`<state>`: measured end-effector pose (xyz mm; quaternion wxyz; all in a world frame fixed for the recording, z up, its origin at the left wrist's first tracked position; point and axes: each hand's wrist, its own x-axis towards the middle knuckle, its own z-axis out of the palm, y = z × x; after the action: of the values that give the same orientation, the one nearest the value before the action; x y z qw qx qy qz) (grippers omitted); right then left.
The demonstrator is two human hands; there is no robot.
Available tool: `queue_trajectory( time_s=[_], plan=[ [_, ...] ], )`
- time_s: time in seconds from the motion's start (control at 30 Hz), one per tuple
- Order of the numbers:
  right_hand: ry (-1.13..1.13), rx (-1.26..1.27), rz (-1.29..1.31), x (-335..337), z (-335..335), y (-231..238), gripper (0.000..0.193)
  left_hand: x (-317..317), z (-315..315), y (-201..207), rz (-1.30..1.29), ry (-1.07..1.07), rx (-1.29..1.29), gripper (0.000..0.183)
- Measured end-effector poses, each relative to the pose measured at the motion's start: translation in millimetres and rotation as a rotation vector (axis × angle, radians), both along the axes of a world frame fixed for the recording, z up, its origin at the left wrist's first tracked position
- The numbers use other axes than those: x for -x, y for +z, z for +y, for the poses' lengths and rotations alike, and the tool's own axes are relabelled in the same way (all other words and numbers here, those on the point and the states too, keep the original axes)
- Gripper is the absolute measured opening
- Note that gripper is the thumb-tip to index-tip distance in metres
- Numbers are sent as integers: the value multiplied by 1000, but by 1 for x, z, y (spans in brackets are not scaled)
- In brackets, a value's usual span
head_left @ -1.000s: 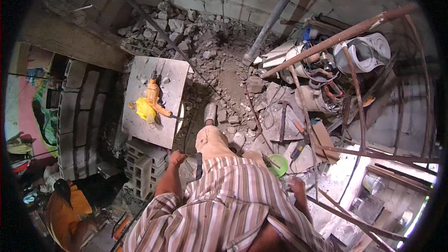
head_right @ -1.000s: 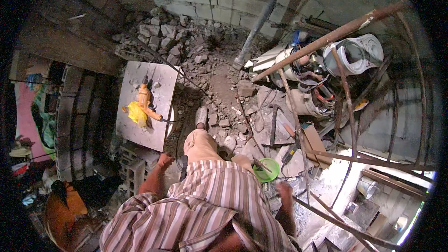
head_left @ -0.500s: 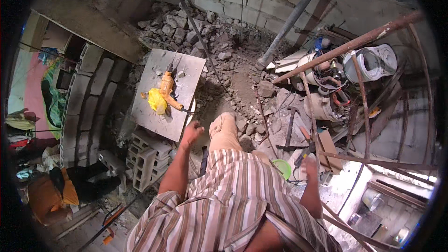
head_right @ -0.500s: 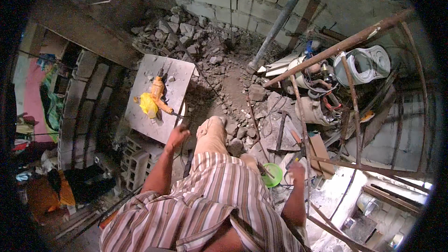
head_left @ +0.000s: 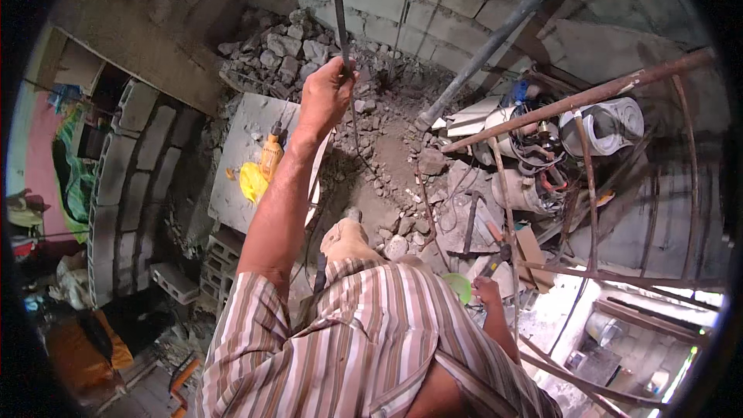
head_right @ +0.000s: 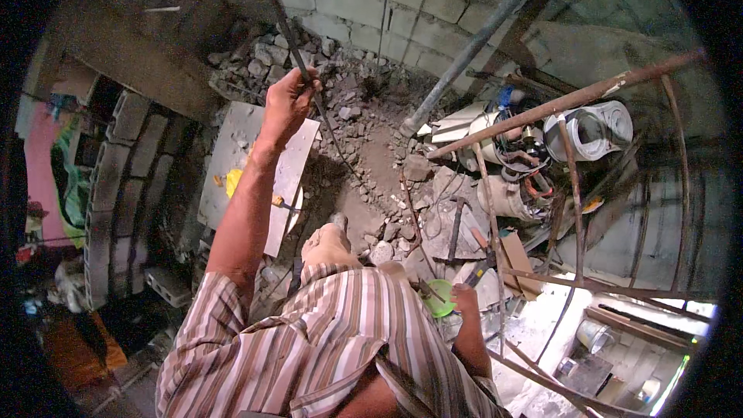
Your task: The recorder prepares a construction area by clearing debris, using a trowel on dirt/dust, and moving a metal pipe.
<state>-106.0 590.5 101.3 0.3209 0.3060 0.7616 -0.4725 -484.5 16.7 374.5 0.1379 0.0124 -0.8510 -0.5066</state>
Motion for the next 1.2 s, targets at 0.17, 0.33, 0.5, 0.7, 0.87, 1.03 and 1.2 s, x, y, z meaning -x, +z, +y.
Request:
queue_trajectory(
  time_s=[0.17, 0.33, 0.5, 0.7, 0.87, 1.03, 1.2],
  plan=[
    [-286, 70, -168, -12, -35, 5, 31, 38, -22, -4, 102, 71, 78, 17],
    [-276, 97, -88, -28, -62, 9, 30, 66, -14, 0, 74, -40, 35, 17],
    [-542, 313, -104, -31, -58, 6, 37, 78, -10, -9, 140, 36, -19, 15],
    [-388, 485, 2, -53, -7, -29, 42, 81, -37, 4, -4, 161, 128, 16],
    [240, 127, 284, -129, 70, -92, 42, 57, 25, -13, 156, 129, 81, 15],
    [-241, 320, 60, -116, 50, -30, 27, 36, 25, -19, 227, 336, 183, 16],
    [488, 13, 625, -104, 48, 14, 19, 1, 23, -24, 194, 333, 260, 27]
  ],
)
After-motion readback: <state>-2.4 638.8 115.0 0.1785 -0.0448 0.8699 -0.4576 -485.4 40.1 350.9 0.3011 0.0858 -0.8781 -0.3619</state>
